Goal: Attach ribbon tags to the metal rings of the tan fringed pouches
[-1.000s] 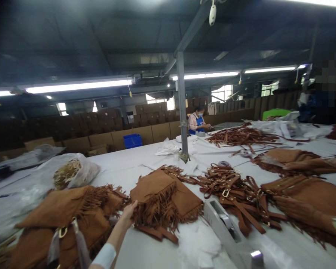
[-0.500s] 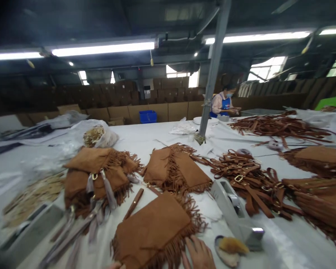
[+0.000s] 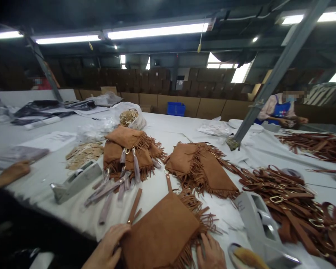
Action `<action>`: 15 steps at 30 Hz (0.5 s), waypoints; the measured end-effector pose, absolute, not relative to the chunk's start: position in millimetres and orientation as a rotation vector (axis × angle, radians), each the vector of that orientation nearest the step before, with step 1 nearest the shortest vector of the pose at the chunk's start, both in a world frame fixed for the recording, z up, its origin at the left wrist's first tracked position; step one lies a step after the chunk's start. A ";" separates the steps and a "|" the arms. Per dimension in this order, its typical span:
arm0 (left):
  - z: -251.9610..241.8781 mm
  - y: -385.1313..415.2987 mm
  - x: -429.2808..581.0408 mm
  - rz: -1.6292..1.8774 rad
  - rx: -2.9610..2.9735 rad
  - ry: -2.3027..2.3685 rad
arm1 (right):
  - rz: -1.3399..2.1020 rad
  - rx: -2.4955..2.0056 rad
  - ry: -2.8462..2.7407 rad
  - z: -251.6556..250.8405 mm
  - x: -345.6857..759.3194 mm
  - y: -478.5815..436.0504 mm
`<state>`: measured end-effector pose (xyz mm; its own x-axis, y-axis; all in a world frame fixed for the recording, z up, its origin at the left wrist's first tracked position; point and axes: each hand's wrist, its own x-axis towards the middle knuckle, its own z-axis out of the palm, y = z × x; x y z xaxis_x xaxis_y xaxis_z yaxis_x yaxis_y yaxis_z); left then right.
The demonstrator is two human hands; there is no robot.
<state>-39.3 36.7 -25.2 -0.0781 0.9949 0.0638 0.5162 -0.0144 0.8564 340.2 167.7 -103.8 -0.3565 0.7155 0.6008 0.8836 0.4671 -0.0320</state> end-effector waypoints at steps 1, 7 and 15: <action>-27.5 38.2 -41.2 0.982 1.636 1.648 | -0.397 -1.298 -2.163 -105.7 341.5 168.5; -32.9 36.2 -36.2 0.842 1.640 1.657 | -0.359 -1.237 -2.078 -112.5 342.5 170.5; -23.2 38.0 -30.8 0.679 1.703 1.810 | -0.116 -1.275 -2.067 -98.6 342.8 170.5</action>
